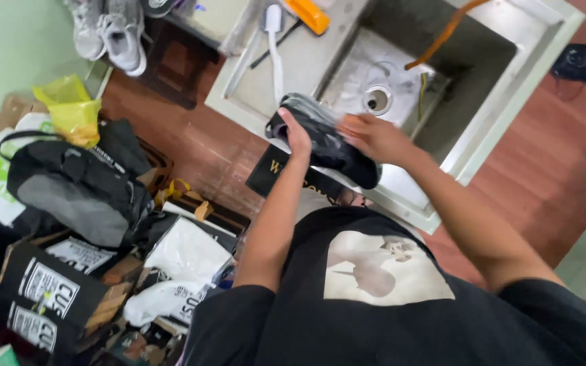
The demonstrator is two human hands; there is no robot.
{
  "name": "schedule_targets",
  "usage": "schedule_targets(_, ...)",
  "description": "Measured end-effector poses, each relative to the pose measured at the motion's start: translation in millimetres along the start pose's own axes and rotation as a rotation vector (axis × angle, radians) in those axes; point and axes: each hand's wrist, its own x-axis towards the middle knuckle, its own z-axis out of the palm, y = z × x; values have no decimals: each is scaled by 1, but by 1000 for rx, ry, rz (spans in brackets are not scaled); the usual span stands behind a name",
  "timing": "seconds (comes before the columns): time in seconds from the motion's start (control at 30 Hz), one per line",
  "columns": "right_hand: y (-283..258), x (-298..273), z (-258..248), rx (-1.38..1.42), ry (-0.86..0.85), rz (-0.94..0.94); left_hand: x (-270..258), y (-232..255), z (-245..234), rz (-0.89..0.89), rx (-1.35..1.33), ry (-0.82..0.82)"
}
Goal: A person is cleaning a black shoe in a sink using a brush and water, scrubbing the surface and rinsing it.
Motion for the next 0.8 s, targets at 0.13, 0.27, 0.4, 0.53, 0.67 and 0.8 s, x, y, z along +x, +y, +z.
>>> schedule_targets(0.13,13,64,37,109,177,-48,-57,48,20,10,23,15)
schedule_targets(0.27,27,13,18,65,225,-112,-42,42,16,27,106,9)
schedule_targets(0.4,49,-51,4,60,122,7,-67,62,26,1,179,52)
schedule_targets(0.53,60,8,34,96,336,-38,-30,34,30,72,266,66)
schedule_targets(0.67,57,15,45,166,216,130,-51,38,35,125,196,136)
schedule_targets(0.8,19,-108,58,353,642,128,-23,28,36,151,210,157)
